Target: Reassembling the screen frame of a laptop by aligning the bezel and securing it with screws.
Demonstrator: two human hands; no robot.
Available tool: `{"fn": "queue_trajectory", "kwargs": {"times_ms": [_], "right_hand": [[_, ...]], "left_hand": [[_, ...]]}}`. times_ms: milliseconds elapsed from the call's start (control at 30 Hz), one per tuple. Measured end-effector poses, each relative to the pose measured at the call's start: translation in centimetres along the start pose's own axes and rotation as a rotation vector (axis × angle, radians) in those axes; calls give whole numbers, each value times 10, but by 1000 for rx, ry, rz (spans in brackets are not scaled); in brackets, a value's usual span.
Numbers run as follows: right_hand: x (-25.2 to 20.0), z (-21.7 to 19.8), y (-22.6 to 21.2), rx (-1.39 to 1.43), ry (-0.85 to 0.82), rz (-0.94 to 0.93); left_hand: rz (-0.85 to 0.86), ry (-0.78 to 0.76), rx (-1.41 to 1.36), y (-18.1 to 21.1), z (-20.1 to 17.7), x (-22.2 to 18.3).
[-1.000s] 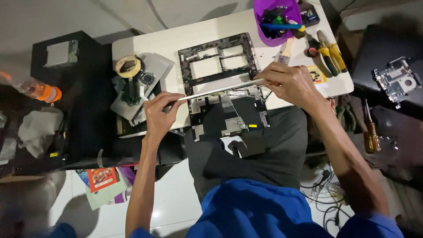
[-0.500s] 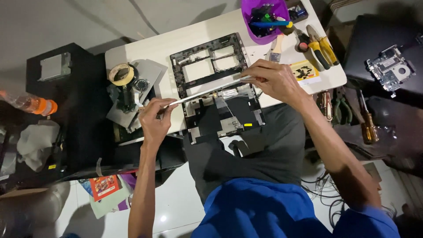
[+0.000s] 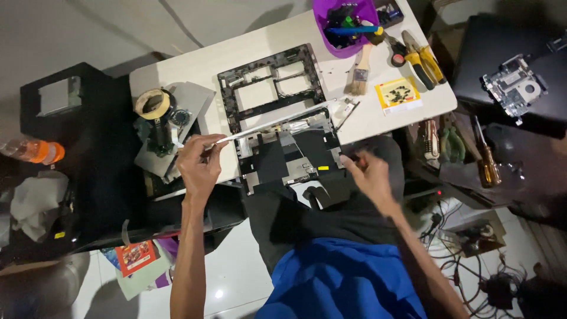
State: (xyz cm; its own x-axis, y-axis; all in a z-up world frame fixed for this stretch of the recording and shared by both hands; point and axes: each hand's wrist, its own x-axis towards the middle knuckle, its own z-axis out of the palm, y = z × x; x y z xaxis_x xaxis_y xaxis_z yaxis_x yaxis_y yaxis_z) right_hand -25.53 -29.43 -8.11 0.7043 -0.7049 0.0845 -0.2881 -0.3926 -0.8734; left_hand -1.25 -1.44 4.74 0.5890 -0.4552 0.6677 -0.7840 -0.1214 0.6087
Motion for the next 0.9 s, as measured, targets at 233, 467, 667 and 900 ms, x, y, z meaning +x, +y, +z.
{"fn": "queue_trajectory", "kwargs": {"times_ms": [233,467,667,900], "right_hand": [[-5,15,-43,439,50,206],[2,-12,-83,299,41,38],[28,-21,-76,252,18,-134],[61,-34,-87,197,-66,-156]], "left_hand": [[-5,-19,-2,3,-2,-2],[-95,73,9,-10,-9,-20],[-82,140,62,3,-9,-26],[-84,195,85,17,2,-34]]}}
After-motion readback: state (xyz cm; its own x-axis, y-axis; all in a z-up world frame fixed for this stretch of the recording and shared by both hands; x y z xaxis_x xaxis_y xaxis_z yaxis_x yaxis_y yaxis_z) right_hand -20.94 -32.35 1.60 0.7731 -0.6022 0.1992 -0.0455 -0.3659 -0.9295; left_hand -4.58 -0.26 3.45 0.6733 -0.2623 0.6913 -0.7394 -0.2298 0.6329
